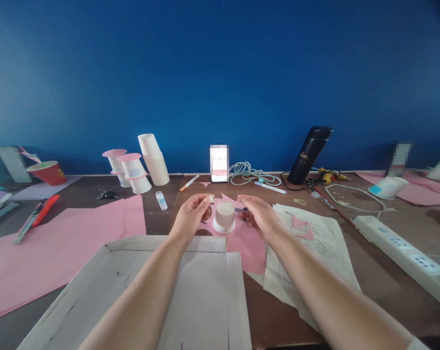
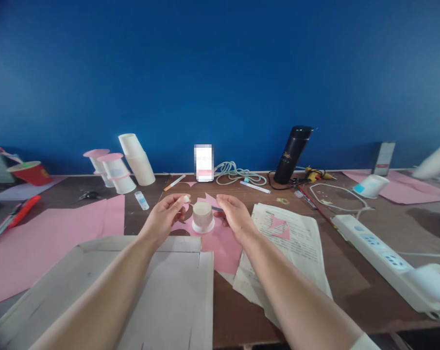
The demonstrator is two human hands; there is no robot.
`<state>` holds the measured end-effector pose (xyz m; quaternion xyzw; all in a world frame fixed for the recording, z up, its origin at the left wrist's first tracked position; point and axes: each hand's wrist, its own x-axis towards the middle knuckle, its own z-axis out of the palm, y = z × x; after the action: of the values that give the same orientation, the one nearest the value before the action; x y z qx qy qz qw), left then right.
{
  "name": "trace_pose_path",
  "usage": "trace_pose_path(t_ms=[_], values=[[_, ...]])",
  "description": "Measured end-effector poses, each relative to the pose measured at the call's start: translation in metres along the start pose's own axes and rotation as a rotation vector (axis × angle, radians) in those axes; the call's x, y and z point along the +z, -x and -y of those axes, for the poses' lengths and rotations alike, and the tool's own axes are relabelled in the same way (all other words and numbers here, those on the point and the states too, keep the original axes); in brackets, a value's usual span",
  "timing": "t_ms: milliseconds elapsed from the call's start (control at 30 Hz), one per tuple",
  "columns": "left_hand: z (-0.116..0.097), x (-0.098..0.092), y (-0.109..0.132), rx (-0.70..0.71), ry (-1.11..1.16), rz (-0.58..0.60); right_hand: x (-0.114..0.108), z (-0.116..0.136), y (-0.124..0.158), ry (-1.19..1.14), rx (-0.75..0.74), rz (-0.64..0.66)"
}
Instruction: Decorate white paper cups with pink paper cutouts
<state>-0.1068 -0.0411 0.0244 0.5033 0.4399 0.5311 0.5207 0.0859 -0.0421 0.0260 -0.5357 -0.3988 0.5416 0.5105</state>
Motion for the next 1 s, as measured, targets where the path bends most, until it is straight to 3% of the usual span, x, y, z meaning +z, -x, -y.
trace_pose_path(t_ms=[100,233,467,667,1000], values=[[-0.004,0.002,0.002,0.040,0.062,0.023,0.002,0.004,0.009,0.117,-0.188,-0.048],[-0.010,0.006,0.007,0.050,0.091,0.096,0.008,0.011,0.026,0.195,-0.419,0.017],[-0.012,0.006,0.012,-0.024,0.176,0.312,0.015,0.012,0.041,0.320,-0.625,0.017],[-0.012,0.007,0.014,-0.050,0.171,0.395,0.017,0.013,0.041,0.307,-0.595,0.088],[-0.013,0.006,0.016,-0.056,0.033,0.395,0.017,0.014,0.038,0.220,-0.394,0.240]])
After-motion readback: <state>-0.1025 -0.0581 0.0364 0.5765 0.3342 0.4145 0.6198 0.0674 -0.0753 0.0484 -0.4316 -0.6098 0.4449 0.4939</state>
